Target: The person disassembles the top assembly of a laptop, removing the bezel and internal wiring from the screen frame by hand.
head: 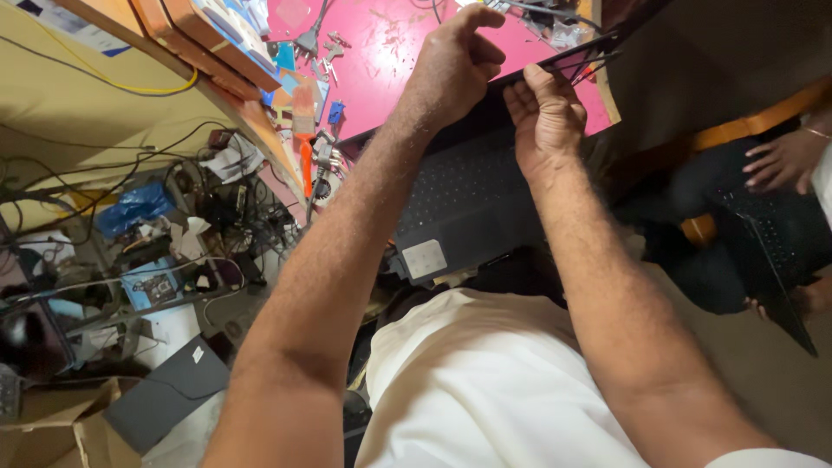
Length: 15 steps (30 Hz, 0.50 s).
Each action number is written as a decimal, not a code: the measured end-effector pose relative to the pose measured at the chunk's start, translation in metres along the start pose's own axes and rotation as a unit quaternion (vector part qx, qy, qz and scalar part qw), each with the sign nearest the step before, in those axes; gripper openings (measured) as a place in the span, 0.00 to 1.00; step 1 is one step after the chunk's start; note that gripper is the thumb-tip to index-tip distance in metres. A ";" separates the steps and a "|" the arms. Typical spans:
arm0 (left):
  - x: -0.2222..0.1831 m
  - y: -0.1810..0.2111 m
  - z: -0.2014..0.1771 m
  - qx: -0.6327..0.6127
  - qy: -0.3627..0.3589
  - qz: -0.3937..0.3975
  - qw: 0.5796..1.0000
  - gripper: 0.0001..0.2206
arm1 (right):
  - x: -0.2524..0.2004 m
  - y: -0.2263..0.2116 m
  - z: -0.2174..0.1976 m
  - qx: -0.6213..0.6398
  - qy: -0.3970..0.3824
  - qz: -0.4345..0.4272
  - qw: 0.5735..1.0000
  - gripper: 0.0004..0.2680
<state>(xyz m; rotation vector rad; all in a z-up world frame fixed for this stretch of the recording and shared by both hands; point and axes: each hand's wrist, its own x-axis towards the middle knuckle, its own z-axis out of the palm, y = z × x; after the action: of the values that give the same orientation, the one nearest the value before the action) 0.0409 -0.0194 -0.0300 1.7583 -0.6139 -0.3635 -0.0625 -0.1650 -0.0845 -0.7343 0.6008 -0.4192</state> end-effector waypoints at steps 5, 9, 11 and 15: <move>0.003 -0.006 0.001 -0.007 0.006 0.013 1.000 0.22 | 0.001 0.002 -0.001 0.008 -0.020 -0.002 1.000 0.08; 0.004 -0.011 -0.002 -0.004 0.010 0.035 0.999 0.22 | 0.000 0.003 0.005 0.003 -0.005 -0.010 1.000 0.07; 0.006 -0.014 -0.001 -0.003 0.013 0.037 0.999 0.21 | -0.002 0.003 0.008 0.004 0.000 -0.015 1.000 0.08; 0.009 -0.021 0.001 0.004 0.014 0.030 0.999 0.18 | -0.009 0.004 0.024 -0.022 0.052 -0.021 0.998 0.09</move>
<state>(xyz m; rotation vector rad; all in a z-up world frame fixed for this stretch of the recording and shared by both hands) 0.0521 -0.0217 -0.0493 1.7449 -0.6475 -0.2952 -0.0537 -0.1456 -0.0699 -0.7710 0.6956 -0.4860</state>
